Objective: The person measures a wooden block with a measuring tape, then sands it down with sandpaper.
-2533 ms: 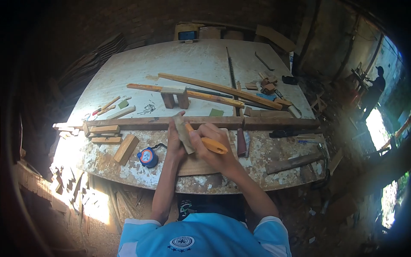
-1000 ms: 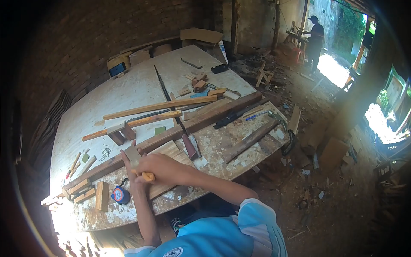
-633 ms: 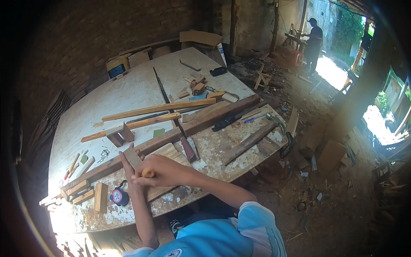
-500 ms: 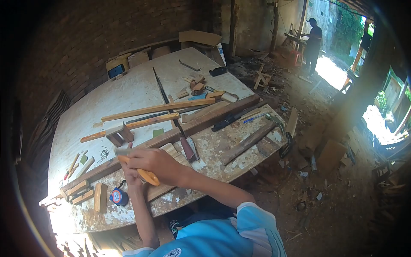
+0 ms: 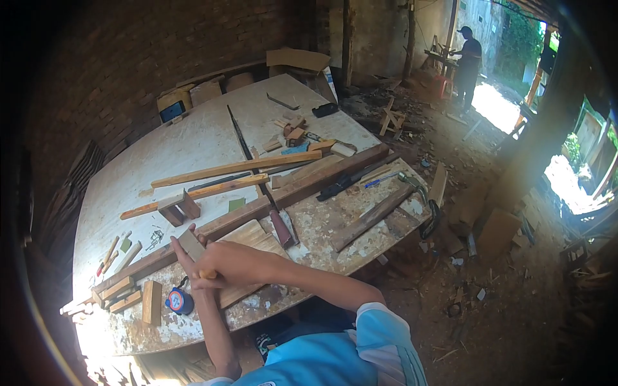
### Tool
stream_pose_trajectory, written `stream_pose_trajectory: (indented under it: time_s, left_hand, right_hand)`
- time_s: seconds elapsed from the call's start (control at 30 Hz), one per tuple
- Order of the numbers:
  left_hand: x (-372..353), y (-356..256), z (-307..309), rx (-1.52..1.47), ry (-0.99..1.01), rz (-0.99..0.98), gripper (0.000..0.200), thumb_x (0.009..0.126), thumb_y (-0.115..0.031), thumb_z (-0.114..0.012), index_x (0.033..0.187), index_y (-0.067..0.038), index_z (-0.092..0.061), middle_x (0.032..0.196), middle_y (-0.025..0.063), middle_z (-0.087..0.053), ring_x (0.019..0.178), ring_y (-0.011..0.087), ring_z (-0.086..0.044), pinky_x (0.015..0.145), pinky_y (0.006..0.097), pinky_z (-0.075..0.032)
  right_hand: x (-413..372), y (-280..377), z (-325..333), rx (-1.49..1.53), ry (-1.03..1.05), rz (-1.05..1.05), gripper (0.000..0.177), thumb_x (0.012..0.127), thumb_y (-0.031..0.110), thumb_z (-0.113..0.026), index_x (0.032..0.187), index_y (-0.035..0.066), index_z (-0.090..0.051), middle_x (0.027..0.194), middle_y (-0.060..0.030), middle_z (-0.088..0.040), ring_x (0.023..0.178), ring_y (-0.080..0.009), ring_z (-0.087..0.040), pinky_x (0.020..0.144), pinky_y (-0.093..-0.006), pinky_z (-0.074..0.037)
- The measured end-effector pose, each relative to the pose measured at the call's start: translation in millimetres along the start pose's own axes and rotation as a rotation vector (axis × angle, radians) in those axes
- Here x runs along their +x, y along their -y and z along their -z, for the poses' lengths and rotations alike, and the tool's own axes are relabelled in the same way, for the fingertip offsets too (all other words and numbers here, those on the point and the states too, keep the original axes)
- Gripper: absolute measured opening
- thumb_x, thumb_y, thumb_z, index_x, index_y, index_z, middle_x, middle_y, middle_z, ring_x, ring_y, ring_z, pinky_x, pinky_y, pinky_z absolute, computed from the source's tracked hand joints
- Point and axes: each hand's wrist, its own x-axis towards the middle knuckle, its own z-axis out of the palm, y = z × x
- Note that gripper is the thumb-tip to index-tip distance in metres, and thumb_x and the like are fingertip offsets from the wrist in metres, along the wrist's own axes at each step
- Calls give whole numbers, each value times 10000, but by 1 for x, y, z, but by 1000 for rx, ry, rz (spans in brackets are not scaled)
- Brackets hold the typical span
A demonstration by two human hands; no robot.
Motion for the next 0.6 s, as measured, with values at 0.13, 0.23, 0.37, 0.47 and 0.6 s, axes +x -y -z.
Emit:
stream_pose_trajectory:
  time_s: [0.13, 0.23, 0.37, 0.47, 0.6]
  left_hand:
    - [-15, 2, -41, 136, -225, -255, 504, 933, -443, -282, 1152, -34, -478, 810, 74, -571, 713, 190, -553, 609, 283, -474]
    - [-16, 9, -36, 118, -216, -215, 443, 928, -397, -286, 1099, -41, -486, 842, 82, -561, 741, 195, -552, 650, 285, -480]
    - [-9, 11, -16, -21, -26, -180, 401, 921, -378, -311, 1069, -47, -482, 910, 72, -546, 821, 183, -536, 728, 294, -463]
    - [-6, 10, -9, 25, -2, -202, 398, 913, -367, -319, 1074, -42, -483, 925, 69, -544, 851, 175, -533, 761, 302, -454]
    - [-5, 17, -12, 521, -94, -510, 430, 896, -361, -365, 1135, -16, -453, 981, 66, -538, 874, 163, -532, 787, 305, -448]
  right_hand:
    - [6, 0, 8, -17, -138, 77, 243, 773, 256, -671, 862, 47, -583, 879, -108, -571, 745, -293, -589, 646, -358, -469]
    - [2, -9, -3, -18, -70, 13, 303, 755, 280, -685, 896, 43, -560, 1018, -118, -535, 867, -294, -558, 731, -351, -456]
    - [-5, -13, -13, -47, -60, 11, 343, 736, 305, -702, 917, 48, -566, 1115, -133, -490, 1034, -328, -501, 834, -396, -415]
    - [-4, -24, -12, -98, -229, 122, 275, 764, 243, -678, 921, 46, -567, 1127, -146, -494, 1026, -324, -518, 838, -367, -427]
    - [-1, -27, 4, 131, -45, -76, 221, 789, 156, -634, 972, 59, -559, 1110, -120, -528, 1019, -294, -542, 852, -342, -439]
